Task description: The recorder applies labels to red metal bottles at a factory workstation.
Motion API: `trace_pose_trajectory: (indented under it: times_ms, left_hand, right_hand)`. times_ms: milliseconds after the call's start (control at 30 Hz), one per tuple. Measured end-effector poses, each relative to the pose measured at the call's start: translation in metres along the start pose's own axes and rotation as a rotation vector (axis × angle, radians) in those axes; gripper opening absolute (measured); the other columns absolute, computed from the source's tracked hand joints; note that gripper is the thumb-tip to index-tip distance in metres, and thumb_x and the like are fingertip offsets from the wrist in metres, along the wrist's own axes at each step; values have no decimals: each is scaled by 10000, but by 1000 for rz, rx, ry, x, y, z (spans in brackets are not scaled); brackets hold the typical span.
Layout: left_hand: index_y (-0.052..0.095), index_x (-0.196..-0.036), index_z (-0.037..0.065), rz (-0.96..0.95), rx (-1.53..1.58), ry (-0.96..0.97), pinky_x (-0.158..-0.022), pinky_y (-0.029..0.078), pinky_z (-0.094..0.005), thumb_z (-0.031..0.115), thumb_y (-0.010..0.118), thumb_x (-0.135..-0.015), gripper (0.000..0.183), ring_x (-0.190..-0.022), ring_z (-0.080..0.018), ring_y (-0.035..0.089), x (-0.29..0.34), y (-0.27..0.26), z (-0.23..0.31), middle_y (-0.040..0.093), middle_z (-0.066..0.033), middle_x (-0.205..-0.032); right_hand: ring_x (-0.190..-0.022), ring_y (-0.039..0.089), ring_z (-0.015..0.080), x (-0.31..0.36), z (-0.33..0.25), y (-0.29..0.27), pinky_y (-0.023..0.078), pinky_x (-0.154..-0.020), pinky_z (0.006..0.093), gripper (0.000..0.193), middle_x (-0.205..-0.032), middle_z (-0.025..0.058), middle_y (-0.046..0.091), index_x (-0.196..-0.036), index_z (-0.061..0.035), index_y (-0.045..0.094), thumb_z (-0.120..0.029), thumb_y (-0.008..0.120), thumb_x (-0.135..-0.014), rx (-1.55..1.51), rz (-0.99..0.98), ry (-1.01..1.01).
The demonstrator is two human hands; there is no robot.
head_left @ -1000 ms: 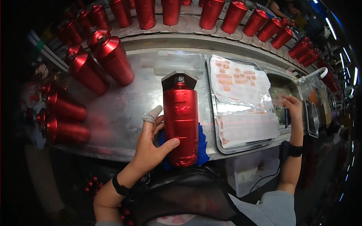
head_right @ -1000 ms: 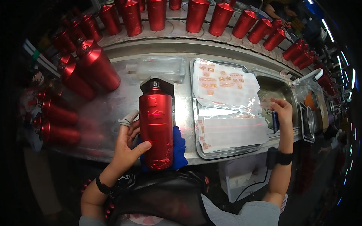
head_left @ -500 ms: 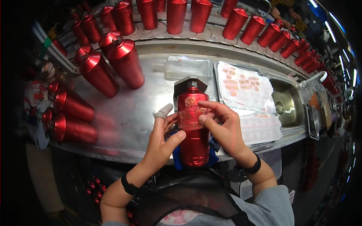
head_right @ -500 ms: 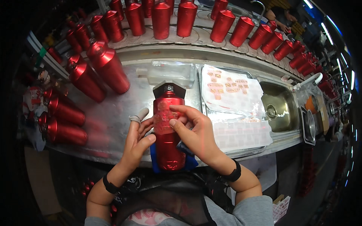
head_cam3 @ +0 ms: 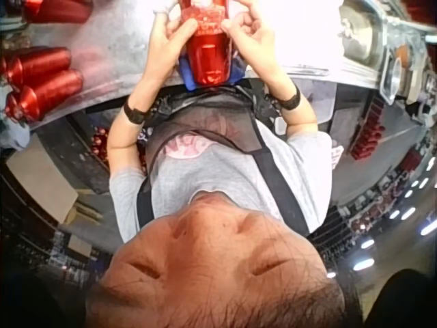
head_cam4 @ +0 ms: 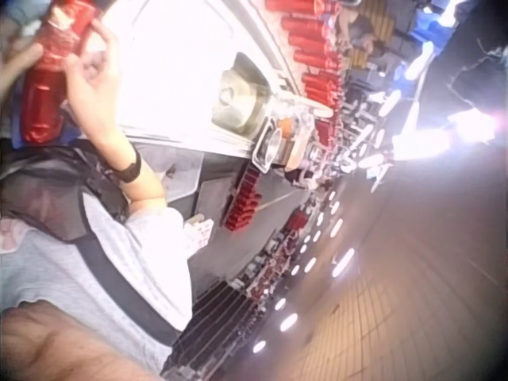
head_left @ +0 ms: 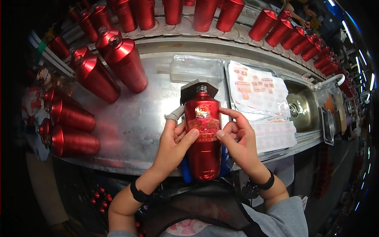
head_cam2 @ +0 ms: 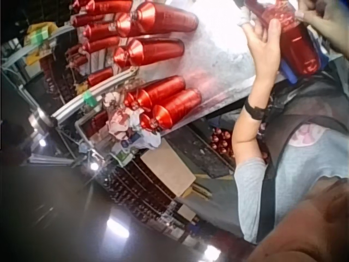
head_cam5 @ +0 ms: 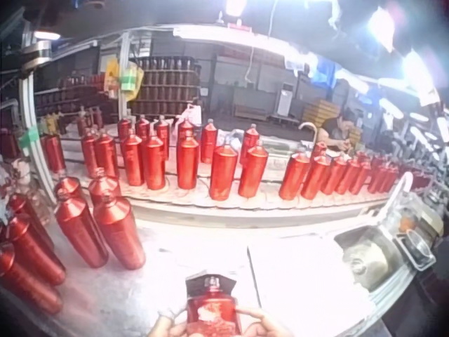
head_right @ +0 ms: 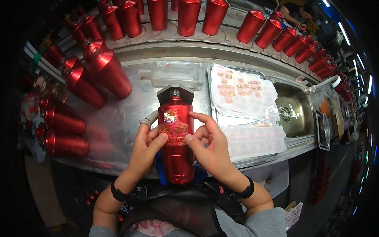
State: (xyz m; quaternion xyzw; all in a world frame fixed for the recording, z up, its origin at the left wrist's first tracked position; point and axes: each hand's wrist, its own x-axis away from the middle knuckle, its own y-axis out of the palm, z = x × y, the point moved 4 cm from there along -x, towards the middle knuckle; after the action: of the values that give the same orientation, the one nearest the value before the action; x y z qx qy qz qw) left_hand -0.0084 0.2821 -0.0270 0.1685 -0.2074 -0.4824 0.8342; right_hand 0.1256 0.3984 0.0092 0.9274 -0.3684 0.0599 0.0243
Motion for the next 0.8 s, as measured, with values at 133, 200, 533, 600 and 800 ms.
trace_pose_trajectory:
  times_ms: [133, 200, 533, 600, 800]
  left_hand:
    - [215, -1518, 23, 4, -41, -19, -1079, 432, -359, 94, 609, -979, 671, -1305, -238, 509, 3, 3, 6, 449, -230, -1448]
    - [219, -1512, 11, 8, -23, 12, -1091, 416, -361, 95, 624, -969, 683, -1308, -240, 506, 7, 4, 11, 445, -232, -1454]
    - [175, -1513, -3, 9, -138, 20, -1106, 390, -359, 98, 668, -941, 761, -1324, -240, 491, 6, 9, 6, 418, -246, -1476]
    - [167, -1518, 3, 3, -121, 12, -1106, 390, -361, 97, 666, -942, 768, -1327, -240, 488, 3, 6, 4, 416, -245, -1480]
    - [133, -1548, 34, -56, -48, -34, -1100, 396, -362, 131, 647, -962, 785, -1329, -236, 488, 0, 2, 0, 426, -231, -1479]
  right_hand:
    - [-646, 459, -3, -22, 3, -20, 358, -582, 153, 400, -849, -28, 496, -1281, 1, 538, -141, 666, -929, 17, 55, 79]
    - [-657, 452, -1, -37, -2, -14, 355, -583, 151, 416, -853, -28, 485, -1275, -6, 547, -165, 689, -917, 35, 51, 20]
    - [-676, 402, 48, -59, 19, -5, 387, -609, 209, 481, -794, -32, 424, -1200, -11, 607, -272, 793, -841, 146, 41, 26]
    - [-692, 395, 39, -62, 22, -3, 377, -619, 197, 461, -782, -40, 415, -1188, -15, 616, -273, 790, -848, 144, 24, 13]
    - [-693, 392, 8, -55, 20, -9, 363, -609, 174, 438, -790, -58, 414, -1236, -36, 603, -237, 760, -880, -64, -29, 108]
